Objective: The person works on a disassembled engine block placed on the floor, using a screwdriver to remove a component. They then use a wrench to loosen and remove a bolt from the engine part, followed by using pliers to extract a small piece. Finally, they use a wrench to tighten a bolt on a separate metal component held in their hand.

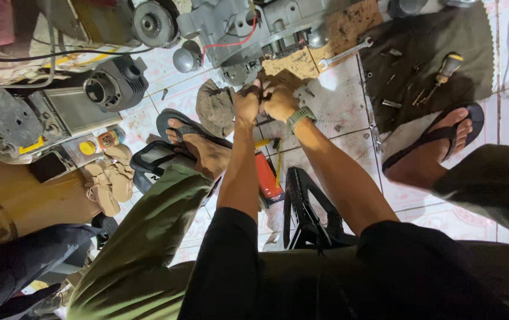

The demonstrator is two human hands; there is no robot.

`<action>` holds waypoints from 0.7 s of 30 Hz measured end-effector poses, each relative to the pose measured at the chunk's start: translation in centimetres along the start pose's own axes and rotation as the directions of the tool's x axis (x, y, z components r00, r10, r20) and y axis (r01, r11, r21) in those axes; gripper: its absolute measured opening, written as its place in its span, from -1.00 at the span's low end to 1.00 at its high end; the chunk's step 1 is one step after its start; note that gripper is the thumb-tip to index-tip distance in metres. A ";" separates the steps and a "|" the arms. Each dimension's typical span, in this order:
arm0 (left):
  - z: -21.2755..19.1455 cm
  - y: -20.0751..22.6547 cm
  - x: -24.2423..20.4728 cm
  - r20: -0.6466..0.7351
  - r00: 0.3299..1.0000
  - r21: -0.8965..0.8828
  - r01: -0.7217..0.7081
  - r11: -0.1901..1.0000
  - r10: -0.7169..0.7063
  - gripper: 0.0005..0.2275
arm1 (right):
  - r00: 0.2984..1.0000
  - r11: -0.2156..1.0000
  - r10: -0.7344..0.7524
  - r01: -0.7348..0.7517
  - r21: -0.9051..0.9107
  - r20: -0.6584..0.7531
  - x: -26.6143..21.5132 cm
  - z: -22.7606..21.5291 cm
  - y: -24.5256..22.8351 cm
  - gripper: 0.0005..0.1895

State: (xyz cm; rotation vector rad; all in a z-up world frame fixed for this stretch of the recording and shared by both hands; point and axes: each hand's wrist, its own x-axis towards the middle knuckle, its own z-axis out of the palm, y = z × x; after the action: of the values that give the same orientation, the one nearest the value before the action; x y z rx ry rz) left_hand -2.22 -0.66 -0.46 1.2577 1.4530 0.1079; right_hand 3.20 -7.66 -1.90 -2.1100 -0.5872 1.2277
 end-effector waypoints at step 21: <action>-0.3 1.2 -0.7 -0.040 0.994 -0.564 -0.106 0.819 0.101 -0.23 | 1.000 0.996 0.029 -0.029 0.080 0.002 -0.9 -2.5 0.7 -0.56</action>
State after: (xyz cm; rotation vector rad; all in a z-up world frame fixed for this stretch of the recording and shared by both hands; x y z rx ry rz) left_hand -1.84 -0.47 0.89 0.8368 1.2263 0.5806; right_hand 5.05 -9.41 -0.89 -2.0579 -0.5011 1.2471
